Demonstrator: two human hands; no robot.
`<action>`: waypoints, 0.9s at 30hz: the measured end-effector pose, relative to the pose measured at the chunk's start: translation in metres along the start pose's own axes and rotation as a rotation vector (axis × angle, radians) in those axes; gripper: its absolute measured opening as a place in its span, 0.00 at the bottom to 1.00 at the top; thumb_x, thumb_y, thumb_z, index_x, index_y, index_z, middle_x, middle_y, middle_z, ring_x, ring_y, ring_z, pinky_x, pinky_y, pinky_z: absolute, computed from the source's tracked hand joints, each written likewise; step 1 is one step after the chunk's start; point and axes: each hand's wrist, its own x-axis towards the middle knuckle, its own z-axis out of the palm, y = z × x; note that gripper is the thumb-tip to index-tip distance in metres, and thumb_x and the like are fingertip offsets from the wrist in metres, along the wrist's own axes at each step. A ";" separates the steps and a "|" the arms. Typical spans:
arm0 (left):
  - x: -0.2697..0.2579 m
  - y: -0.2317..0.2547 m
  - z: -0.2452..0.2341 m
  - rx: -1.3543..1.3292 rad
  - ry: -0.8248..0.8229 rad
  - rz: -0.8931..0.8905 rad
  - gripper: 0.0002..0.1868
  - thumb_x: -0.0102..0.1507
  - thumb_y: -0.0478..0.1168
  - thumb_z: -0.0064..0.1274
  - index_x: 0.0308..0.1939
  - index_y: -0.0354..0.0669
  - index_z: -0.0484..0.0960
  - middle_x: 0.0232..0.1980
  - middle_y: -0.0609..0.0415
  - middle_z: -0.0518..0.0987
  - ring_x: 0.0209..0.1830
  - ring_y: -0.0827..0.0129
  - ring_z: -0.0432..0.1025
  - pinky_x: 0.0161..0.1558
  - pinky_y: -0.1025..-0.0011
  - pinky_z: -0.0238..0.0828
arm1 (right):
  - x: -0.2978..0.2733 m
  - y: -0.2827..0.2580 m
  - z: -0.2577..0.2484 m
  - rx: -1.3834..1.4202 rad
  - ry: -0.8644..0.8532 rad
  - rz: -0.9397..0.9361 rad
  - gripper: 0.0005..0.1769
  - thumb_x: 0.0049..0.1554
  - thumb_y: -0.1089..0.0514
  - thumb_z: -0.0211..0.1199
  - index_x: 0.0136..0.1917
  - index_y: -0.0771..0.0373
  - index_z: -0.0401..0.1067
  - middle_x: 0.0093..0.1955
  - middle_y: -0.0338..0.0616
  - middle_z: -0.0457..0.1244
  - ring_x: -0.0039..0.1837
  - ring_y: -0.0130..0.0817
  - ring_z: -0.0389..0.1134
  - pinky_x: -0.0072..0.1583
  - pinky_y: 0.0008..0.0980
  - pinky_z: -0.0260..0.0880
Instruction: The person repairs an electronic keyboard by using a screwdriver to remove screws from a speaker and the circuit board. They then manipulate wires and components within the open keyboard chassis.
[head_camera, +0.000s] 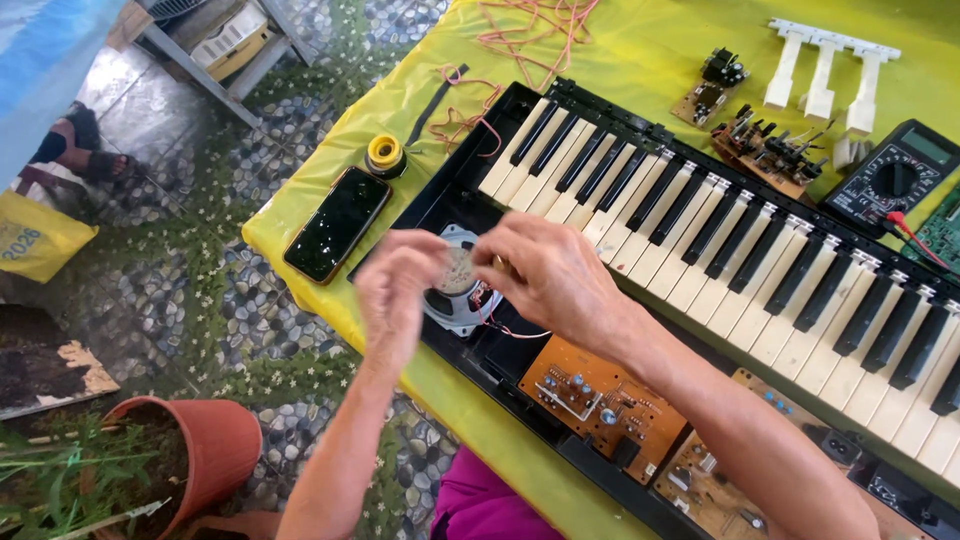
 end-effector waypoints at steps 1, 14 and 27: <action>0.004 0.002 -0.012 0.004 0.000 -0.002 0.07 0.65 0.30 0.55 0.31 0.38 0.80 0.44 0.42 0.81 0.39 0.60 0.78 0.42 0.68 0.80 | 0.008 -0.003 0.003 0.004 0.000 0.000 0.04 0.57 0.60 0.68 0.45 0.58 0.73 0.41 0.45 0.64 0.42 0.50 0.71 0.42 0.46 0.73; -0.034 -0.042 -0.079 1.062 0.170 0.229 0.08 0.61 0.33 0.51 0.36 0.55 0.80 0.52 0.65 0.76 0.55 0.66 0.68 0.62 0.63 0.56 | 0.063 0.045 0.170 -0.315 -0.279 0.039 0.04 0.46 0.50 0.74 0.34 0.44 0.79 0.39 0.32 0.63 0.44 0.42 0.71 0.46 0.44 0.75; -0.052 -0.066 -0.082 0.991 0.338 0.237 0.08 0.62 0.33 0.53 0.38 0.55 0.81 0.59 0.61 0.73 0.59 0.61 0.65 0.59 0.60 0.59 | 0.050 0.081 0.216 -0.524 -0.119 -0.311 0.13 0.49 0.56 0.65 0.27 0.45 0.65 0.34 0.29 0.57 0.44 0.35 0.60 0.41 0.34 0.64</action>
